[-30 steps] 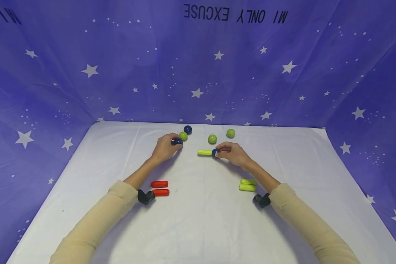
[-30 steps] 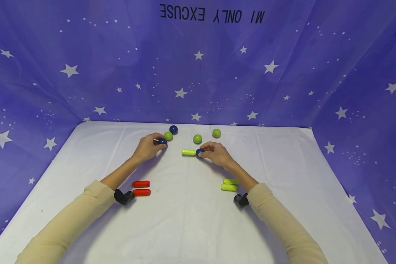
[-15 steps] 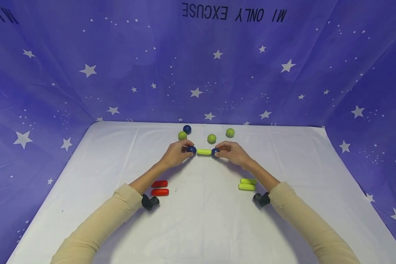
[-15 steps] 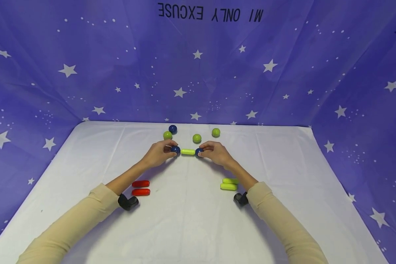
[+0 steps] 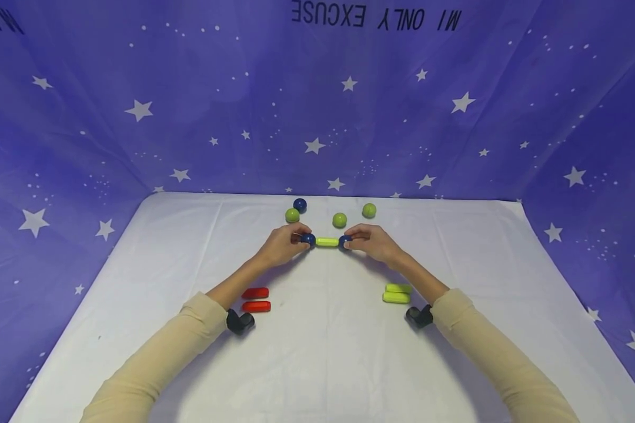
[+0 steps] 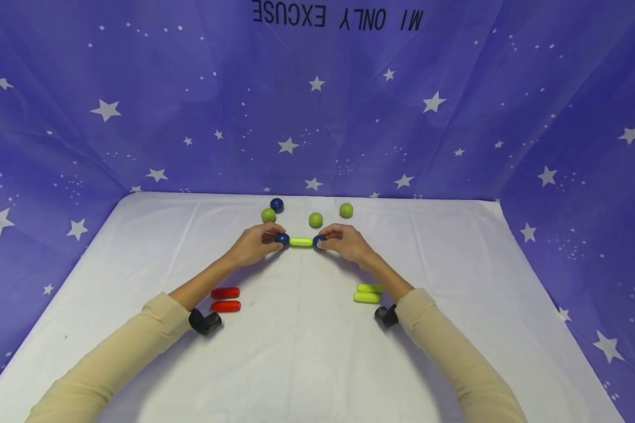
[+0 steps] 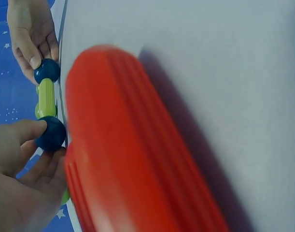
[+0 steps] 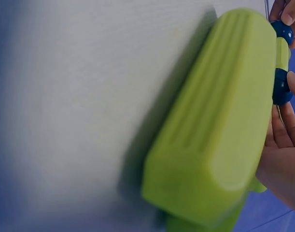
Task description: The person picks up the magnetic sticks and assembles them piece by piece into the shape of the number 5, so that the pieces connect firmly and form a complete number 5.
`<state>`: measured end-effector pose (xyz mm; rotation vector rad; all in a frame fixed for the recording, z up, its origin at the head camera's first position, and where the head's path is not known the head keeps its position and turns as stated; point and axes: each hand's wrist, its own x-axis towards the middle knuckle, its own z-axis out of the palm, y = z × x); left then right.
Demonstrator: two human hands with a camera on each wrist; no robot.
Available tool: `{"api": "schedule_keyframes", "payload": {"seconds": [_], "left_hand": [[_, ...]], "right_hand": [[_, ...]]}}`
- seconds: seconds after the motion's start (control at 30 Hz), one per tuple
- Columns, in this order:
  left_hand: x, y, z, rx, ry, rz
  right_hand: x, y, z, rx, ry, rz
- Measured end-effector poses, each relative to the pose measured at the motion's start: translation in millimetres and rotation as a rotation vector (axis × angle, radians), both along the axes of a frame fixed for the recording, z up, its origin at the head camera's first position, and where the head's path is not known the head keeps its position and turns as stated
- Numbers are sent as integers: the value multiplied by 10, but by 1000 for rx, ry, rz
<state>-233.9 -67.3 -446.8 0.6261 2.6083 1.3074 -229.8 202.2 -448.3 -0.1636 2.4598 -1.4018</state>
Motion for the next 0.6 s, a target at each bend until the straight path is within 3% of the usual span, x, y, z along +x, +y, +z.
{"api": "schedule_keyframes", "payload": {"seconds": [0.6], "left_hand": [[-33,-66,-14,10,-25,-42]], "right_hand": [[21,-6,6,-23,5,3]]}}
